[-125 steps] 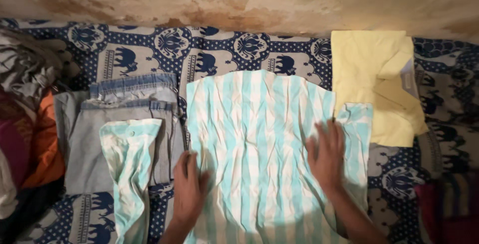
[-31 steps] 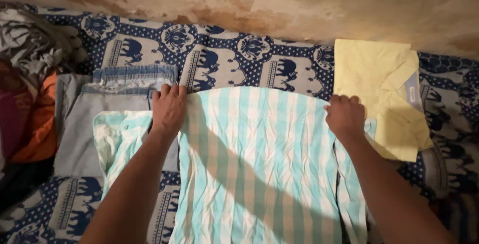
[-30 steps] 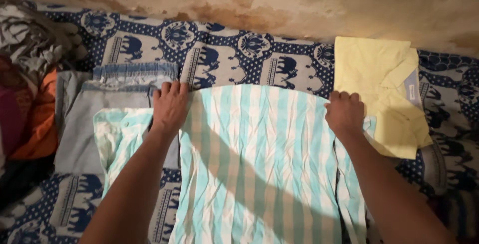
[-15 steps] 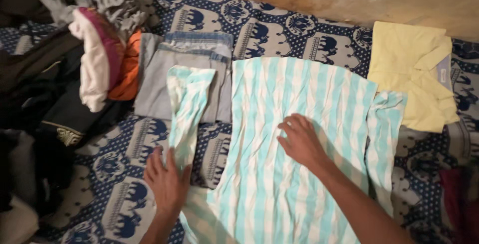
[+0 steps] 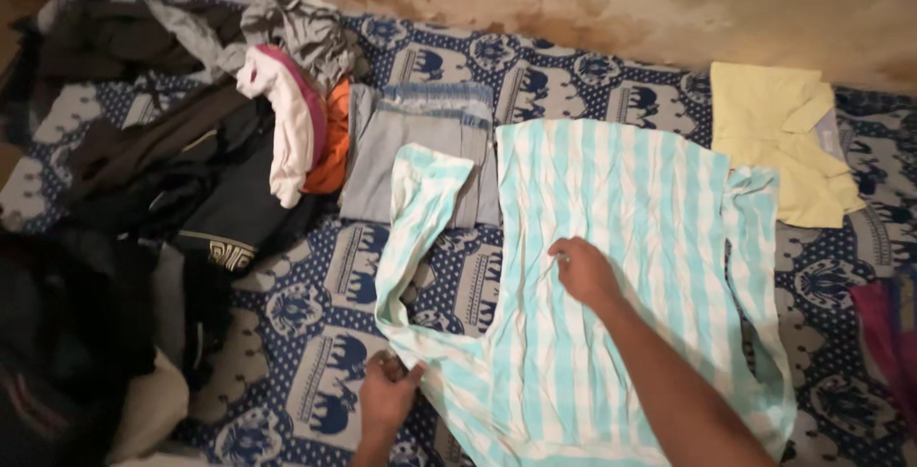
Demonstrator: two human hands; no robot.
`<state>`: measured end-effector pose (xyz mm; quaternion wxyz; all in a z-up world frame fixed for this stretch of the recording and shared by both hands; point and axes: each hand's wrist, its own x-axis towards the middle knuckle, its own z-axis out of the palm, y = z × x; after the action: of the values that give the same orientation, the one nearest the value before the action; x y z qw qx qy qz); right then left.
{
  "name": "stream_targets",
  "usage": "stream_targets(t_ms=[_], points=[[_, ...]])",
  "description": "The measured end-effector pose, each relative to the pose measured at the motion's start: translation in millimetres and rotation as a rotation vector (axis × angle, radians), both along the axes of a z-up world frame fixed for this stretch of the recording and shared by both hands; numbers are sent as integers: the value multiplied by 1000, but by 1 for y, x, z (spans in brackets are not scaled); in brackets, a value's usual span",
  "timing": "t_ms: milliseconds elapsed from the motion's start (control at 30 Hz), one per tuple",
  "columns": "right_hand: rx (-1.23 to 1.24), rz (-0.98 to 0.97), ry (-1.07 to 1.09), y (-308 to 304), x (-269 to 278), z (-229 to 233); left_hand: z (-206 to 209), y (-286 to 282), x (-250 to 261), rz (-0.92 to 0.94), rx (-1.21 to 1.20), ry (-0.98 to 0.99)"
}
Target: The person folds a light blue and white striped polo shirt on a patterned bedsheet, smoothing and aligning it before folding it into a compact rectangle. The person then folds a white polo shirt with a maroon stripe, buttoning the collar, smoothing the fabric, and folding it neatly. Both folded shirts are placed on the bed.
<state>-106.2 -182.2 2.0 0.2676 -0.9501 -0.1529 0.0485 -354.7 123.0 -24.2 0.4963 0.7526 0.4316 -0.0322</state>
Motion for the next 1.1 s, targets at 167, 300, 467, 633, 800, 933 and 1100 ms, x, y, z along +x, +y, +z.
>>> stream_targets(t_ms=[167, 300, 467, 633, 800, 933, 1100], points=[[-43, -70, 13, 20, 78, 14, -18, 3, 32, -39, 0, 42], [17, -81, -3, 61, 134, 19, -12, 10, 57, 6, -351, -73], [15, -58, 16, 103, 191, 3, 15, -1, 53, 61, -622, -299], [-193, 113, -52, 128, 213, -32, 42, -20, 61, 12, -593, -566], [-156, 4, -2, 117, 212, -33, 82, -45, 59, -39, -391, -300], [186, -69, 64, 92, 216, -5, 93, -94, 50, -361, -24, -649], [308, -150, 309, 34, 229, 5, 52, -205, 40, -486, 385, -777]])
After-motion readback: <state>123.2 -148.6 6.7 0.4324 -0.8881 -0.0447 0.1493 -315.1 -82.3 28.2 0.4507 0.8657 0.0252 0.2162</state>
